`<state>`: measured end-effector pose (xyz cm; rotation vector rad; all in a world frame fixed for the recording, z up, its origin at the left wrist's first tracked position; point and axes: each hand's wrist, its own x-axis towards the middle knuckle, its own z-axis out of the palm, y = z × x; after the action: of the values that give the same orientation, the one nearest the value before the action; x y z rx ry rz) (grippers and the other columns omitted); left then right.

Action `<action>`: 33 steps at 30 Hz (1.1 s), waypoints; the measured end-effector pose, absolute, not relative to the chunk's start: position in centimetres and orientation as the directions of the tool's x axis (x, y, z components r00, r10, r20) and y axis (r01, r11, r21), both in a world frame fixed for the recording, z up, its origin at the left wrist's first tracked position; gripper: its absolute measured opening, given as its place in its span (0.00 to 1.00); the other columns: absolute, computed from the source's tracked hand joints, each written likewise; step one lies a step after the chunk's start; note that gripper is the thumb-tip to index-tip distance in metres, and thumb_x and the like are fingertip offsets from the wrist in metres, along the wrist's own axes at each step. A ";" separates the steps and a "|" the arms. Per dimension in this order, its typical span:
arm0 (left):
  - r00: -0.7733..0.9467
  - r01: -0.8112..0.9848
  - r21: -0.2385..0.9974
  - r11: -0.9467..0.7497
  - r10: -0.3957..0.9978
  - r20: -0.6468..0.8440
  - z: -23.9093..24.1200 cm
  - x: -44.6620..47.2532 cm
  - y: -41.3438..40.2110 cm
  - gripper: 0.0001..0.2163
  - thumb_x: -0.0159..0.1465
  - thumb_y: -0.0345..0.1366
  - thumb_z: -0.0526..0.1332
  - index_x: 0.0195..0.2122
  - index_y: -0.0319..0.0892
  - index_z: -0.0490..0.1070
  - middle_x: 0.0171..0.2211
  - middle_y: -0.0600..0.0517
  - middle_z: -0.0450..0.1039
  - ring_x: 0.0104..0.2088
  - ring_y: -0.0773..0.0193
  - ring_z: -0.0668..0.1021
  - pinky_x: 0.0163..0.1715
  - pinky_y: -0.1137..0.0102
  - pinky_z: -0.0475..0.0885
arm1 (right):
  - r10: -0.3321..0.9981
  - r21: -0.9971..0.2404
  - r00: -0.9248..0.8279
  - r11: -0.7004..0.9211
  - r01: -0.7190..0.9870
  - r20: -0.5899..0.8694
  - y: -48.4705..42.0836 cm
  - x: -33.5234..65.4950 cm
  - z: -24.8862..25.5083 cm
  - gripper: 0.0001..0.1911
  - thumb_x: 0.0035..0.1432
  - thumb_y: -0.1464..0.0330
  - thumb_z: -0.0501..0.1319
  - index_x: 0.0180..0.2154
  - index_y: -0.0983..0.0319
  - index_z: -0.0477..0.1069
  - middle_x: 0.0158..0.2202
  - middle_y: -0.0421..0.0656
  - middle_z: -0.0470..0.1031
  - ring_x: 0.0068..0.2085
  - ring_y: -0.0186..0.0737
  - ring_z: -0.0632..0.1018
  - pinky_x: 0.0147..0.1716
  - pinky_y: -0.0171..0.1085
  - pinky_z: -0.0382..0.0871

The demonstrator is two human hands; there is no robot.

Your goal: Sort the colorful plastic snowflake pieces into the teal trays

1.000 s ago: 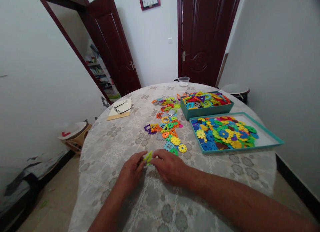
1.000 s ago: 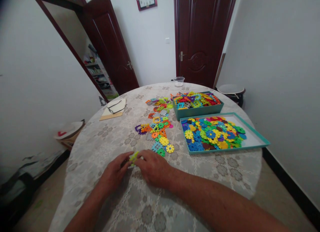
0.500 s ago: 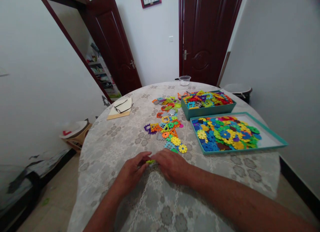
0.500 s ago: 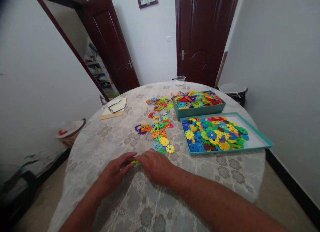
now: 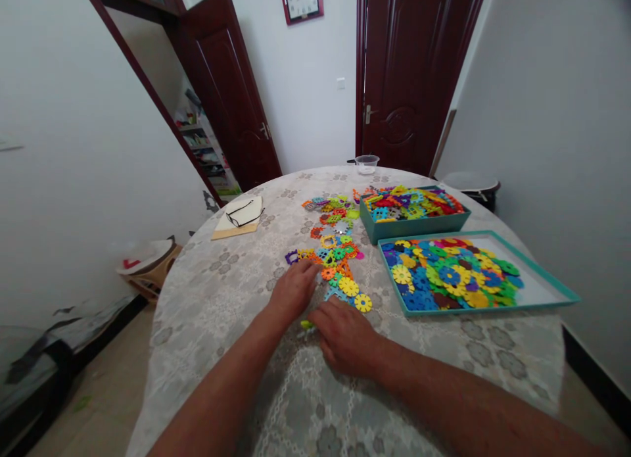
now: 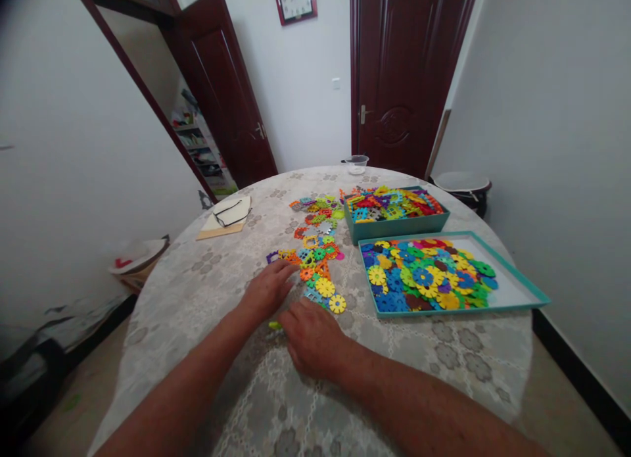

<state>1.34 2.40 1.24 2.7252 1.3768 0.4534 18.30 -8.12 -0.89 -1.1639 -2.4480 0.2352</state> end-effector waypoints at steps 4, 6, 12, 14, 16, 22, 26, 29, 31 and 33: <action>0.617 0.782 -0.035 -0.622 0.766 0.181 0.8 3.6 4.8 0.15 0.71 0.31 0.57 0.56 0.49 0.74 0.53 0.45 0.73 0.53 0.55 0.74 0.54 0.63 0.70 | 0.746 -0.303 -0.581 0.664 0.683 0.324 -7.9 18.7 -0.3 0.14 0.59 0.72 0.61 0.48 0.61 0.70 0.45 0.47 0.72 0.49 0.49 0.68 0.53 0.46 0.65; 0.631 0.776 -0.100 -0.623 0.761 0.153 0.9 4.1 5.5 0.13 0.71 0.32 0.57 0.53 0.47 0.75 0.49 0.44 0.74 0.49 0.54 0.74 0.50 0.63 0.70 | 0.737 -0.304 -0.588 0.674 0.673 0.333 -7.8 19.0 0.0 0.14 0.59 0.72 0.61 0.47 0.60 0.70 0.45 0.47 0.72 0.49 0.49 0.67 0.53 0.46 0.65; 0.657 0.752 -0.177 -0.635 0.742 0.129 0.8 4.1 6.3 0.07 0.72 0.33 0.57 0.44 0.43 0.75 0.43 0.45 0.74 0.47 0.54 0.74 0.47 0.63 0.69 | 0.761 -0.312 -0.554 0.645 0.697 0.336 -7.4 19.3 0.0 0.16 0.60 0.73 0.60 0.50 0.61 0.70 0.46 0.47 0.71 0.49 0.49 0.68 0.54 0.47 0.65; 0.640 0.768 -0.161 -0.620 0.755 0.143 0.5 3.9 6.2 0.07 0.72 0.33 0.57 0.45 0.44 0.75 0.43 0.45 0.73 0.46 0.55 0.74 0.47 0.64 0.69 | 0.767 -0.318 -0.546 0.638 0.701 0.337 -7.3 19.3 -0.2 0.16 0.60 0.74 0.60 0.50 0.61 0.70 0.46 0.48 0.72 0.49 0.48 0.68 0.54 0.47 0.65; 0.622 0.782 -0.148 -0.605 0.769 0.148 0.0 3.8 6.0 0.08 0.72 0.34 0.56 0.47 0.44 0.74 0.44 0.46 0.73 0.46 0.55 0.73 0.48 0.64 0.69 | 0.765 -0.319 -0.553 0.642 0.697 0.331 -7.3 19.2 -0.3 0.16 0.60 0.75 0.59 0.50 0.61 0.70 0.46 0.48 0.72 0.49 0.48 0.68 0.54 0.46 0.65; 0.603 0.798 -0.131 -0.589 0.786 0.138 -0.7 3.2 5.2 0.09 0.71 0.31 0.56 0.50 0.44 0.72 0.47 0.45 0.71 0.48 0.55 0.73 0.48 0.64 0.70 | 0.770 -0.329 -0.564 0.638 0.696 0.299 -7.5 19.0 -0.3 0.17 0.61 0.74 0.59 0.52 0.61 0.71 0.46 0.48 0.72 0.49 0.49 0.68 0.53 0.47 0.65; 0.550 0.835 -0.072 -0.545 0.826 0.122 -0.6 3.0 4.6 0.08 0.71 0.31 0.55 0.48 0.45 0.72 0.49 0.45 0.70 0.48 0.56 0.74 0.45 0.67 0.71 | 0.768 -0.340 -0.571 0.640 0.689 0.288 -7.5 19.0 -0.3 0.17 0.62 0.74 0.58 0.52 0.61 0.71 0.47 0.49 0.73 0.49 0.48 0.68 0.54 0.47 0.65; 0.515 0.856 0.005 -0.518 0.853 0.085 -0.7 3.0 4.3 0.08 0.72 0.31 0.54 0.47 0.45 0.72 0.48 0.46 0.72 0.47 0.57 0.76 0.44 0.67 0.71 | 0.768 -0.344 -0.572 0.640 0.687 0.287 -7.5 19.1 -0.3 0.18 0.62 0.75 0.58 0.53 0.61 0.71 0.48 0.48 0.73 0.50 0.48 0.69 0.54 0.46 0.65; 0.480 0.870 0.089 -0.485 0.874 0.071 -0.9 2.9 4.1 0.08 0.72 0.31 0.54 0.47 0.45 0.72 0.47 0.46 0.74 0.47 0.58 0.77 0.45 0.67 0.71 | 0.764 -0.341 -0.576 0.645 0.684 0.290 -7.6 19.1 -0.4 0.18 0.63 0.75 0.57 0.54 0.60 0.71 0.48 0.48 0.73 0.51 0.48 0.69 0.55 0.46 0.65; 0.431 0.885 0.166 -0.435 0.900 0.061 -1.3 2.8 3.8 0.09 0.71 0.31 0.55 0.48 0.45 0.71 0.46 0.47 0.76 0.46 0.58 0.78 0.46 0.67 0.71 | 0.760 -0.336 -0.580 0.649 0.682 0.293 -7.6 19.1 -0.4 0.18 0.63 0.75 0.57 0.54 0.60 0.71 0.48 0.48 0.73 0.50 0.48 0.69 0.54 0.46 0.65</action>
<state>2.83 3.83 -1.25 2.5637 1.6065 0.2134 19.09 -7.58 -0.39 -1.1351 -2.4584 0.2609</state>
